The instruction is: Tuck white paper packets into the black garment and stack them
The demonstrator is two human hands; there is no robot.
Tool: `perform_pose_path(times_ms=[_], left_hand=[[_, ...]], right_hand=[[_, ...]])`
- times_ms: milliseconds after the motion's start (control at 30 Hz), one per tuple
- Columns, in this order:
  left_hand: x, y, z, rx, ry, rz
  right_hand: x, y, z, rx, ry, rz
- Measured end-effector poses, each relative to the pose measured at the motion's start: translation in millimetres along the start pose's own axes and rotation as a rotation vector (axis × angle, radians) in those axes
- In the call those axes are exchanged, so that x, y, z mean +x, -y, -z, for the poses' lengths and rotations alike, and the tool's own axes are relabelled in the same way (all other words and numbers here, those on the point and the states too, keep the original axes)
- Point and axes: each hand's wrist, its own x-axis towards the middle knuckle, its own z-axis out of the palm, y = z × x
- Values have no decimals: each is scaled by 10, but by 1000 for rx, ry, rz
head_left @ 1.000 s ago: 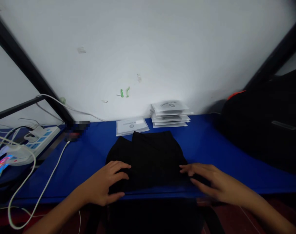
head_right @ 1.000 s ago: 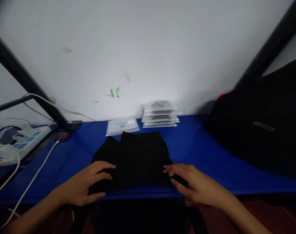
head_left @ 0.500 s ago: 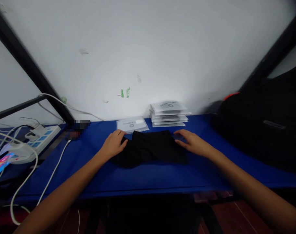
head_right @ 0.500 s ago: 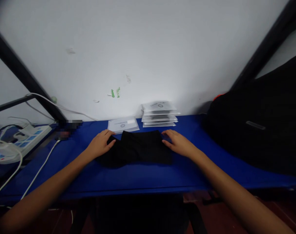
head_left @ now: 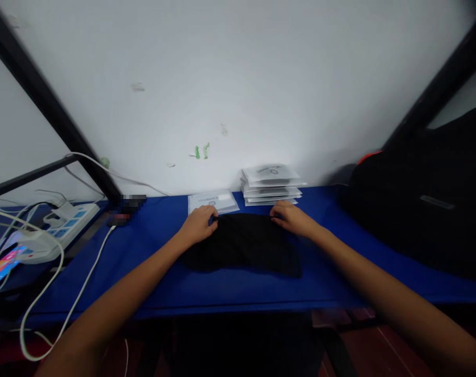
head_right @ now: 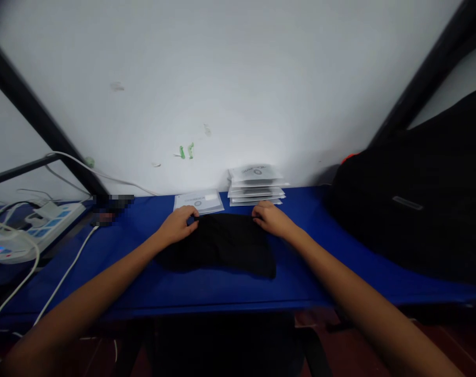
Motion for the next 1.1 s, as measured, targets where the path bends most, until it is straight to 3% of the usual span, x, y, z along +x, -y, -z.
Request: perform_pose_path(times_ms=[133,200,267,367,400,467,567,633,700,800,933,1100], left_hand=[[-145,-133,167,-11,-192,-3],[-277,-218,245,-46,-233,-63],[-438,-301,306,-124,-144,-169],[-656,-332,338,-249,110,-266],[-702,-296,329,-270,125,-243],[-739,-145,281,-247,26,-117],[-696,183,167,-60,-152,211],[-650,372,96,-3,-98,393],[-620,482,57,-43,-29,463],[-616,504,90,-246,-28,368],[-683,422,285,-481,-15,144],[-855,291,467,-354,199,46]], right_hand=[[-151,175,267,19,-199,9],[-288,303,399,62,-262,61],[-449,431,485,107,-205,117],[-657,570,499,145,21,152],[-702,597,481,143,74,156],[-745,625,435,133,110,166],[-712,640,377,157,69,183],[-655,656,352,194,58,190],[-597,677,329,218,85,201],[-535,697,283,212,158,201],[-511,670,223,183,222,157],[-531,603,200,142,222,88]])
